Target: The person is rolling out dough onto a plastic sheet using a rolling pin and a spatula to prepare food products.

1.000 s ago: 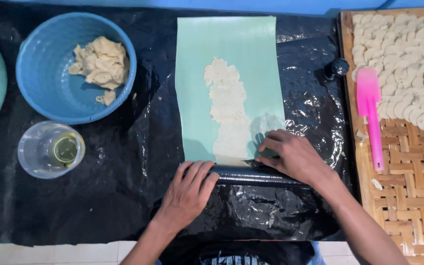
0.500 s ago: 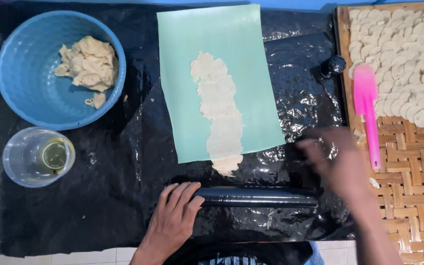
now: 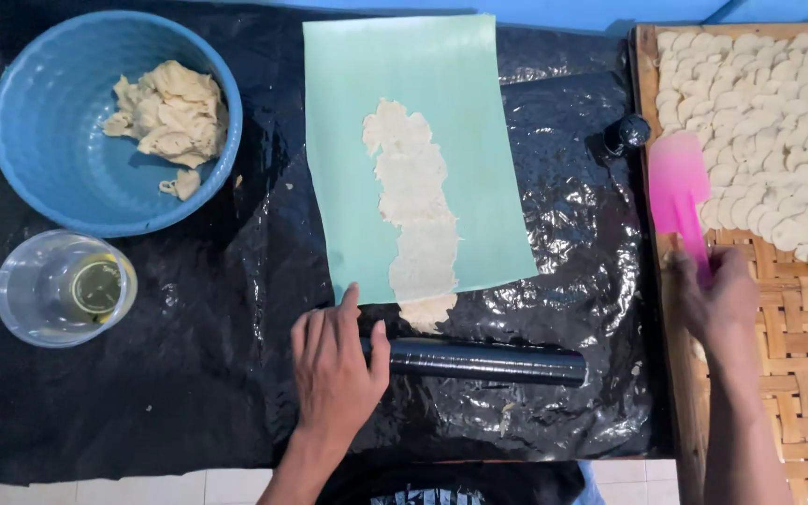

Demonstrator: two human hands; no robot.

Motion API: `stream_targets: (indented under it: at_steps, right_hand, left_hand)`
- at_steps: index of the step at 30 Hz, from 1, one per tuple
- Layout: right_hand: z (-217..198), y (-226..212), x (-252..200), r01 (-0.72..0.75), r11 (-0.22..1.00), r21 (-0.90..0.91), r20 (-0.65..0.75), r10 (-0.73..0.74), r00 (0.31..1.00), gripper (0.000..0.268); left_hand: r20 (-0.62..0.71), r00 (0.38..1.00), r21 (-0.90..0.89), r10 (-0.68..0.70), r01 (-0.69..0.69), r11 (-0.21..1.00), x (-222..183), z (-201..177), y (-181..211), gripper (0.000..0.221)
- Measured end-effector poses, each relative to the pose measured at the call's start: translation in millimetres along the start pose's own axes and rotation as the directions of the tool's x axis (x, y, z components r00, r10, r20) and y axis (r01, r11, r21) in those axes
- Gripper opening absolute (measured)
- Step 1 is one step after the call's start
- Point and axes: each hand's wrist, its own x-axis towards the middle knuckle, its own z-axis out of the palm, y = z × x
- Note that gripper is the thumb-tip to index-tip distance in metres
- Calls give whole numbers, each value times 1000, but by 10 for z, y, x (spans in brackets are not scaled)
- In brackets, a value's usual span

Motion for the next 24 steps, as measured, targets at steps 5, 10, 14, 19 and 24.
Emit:
stream_targets:
  at_steps: [5, 10, 14, 19, 24]
  right_hand:
    - [-457, -417, -500, 372, 926, 70, -10, -372, 928, 24]
    - [-649, -1099, -808, 638, 766, 75, 264, -632, 728, 55]
    - [-572, -1292, -778, 737, 674, -51, 456, -641, 618, 74]
    - [-426, -1457, -686, 791, 611, -29, 465, -692, 552, 75]
    - [-332, -1611, -552, 846, 532, 29, 395, -784, 480, 61]
  left_hand:
    - [-23, 999, 33, -37, 37, 999, -58, 73, -13, 47]
    - [-73, 997, 64, -25, 29, 998, -39, 86, 50, 47]
    - [-1, 998, 131, -64, 64, 989, 20, 54, 90, 51]
    - [44, 995, 158, -89, 82, 984, 47, 66, 91, 54]
    - [96, 988, 188, -119, 99, 977, 82, 69, 95, 58]
